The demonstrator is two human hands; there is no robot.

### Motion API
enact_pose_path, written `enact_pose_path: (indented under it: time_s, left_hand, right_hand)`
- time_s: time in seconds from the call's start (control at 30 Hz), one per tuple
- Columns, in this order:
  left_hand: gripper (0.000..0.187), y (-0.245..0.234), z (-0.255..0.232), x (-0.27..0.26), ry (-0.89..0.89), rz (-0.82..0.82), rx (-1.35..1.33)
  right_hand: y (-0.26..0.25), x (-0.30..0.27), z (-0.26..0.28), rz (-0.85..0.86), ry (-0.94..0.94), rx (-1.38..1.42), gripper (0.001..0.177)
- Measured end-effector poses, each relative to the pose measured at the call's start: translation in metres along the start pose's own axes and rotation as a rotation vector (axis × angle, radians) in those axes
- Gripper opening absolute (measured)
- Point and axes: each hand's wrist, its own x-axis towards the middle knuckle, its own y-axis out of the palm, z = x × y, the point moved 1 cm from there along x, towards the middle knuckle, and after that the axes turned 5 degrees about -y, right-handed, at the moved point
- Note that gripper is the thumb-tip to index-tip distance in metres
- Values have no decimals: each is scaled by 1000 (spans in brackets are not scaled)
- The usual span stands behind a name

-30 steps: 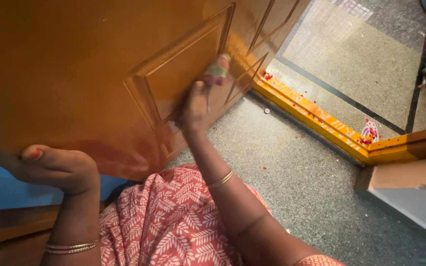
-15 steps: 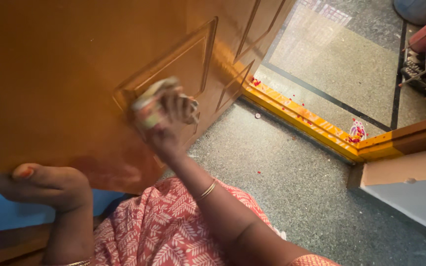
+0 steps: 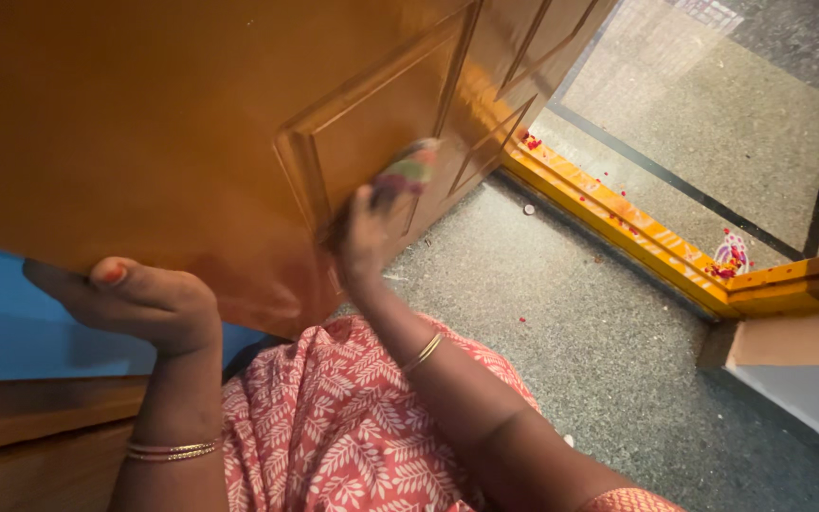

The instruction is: The person wipes the panels and latch of a wooden door using a patterned cloth.

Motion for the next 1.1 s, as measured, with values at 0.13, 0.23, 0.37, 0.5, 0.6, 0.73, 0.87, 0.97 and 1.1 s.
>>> enact_pose_path:
  time_s: [0.13, 0.23, 0.37, 0.5, 0.6, 0.73, 0.87, 0.97, 1.1]
  left_hand:
    - [75, 1, -9, 3, -15, -24, -6]
    - [75, -1, -21, 7, 18, -31, -9]
    - [74, 1, -25, 8, 22, -60, -21]
    - [73, 1, -16, 5, -34, -46, -13]
    - [75, 1, -14, 2, -47, -40, -19]
    - [76, 3, -15, 5, -38, -40, -73]
    - [77, 3, -18, 6, -65, -34, -87]
    - [78, 2, -21, 7, -61, -27, -130]
    - [79, 0, -21, 6, -75, -24, -105]
  right_hand:
    - [19, -64, 94, 217, 128, 439, 78]
    - [11, -71, 130, 191, -255, -99, 71]
    - [14, -64, 85, 413, 368, 218, 40]
    - [41, -66, 15, 149, -191, 207, 38]
    - [48, -69, -16, 24, -243, 125, 47]
    - [29, 0, -57, -279, 180, 523, 52]
    - [-6, 56, -64, -300, 607, 980, 60]
    - [-7, 57, -40, -232, 631, 989, 63]
    - [1, 35, 7, -250, 466, 726, 65]
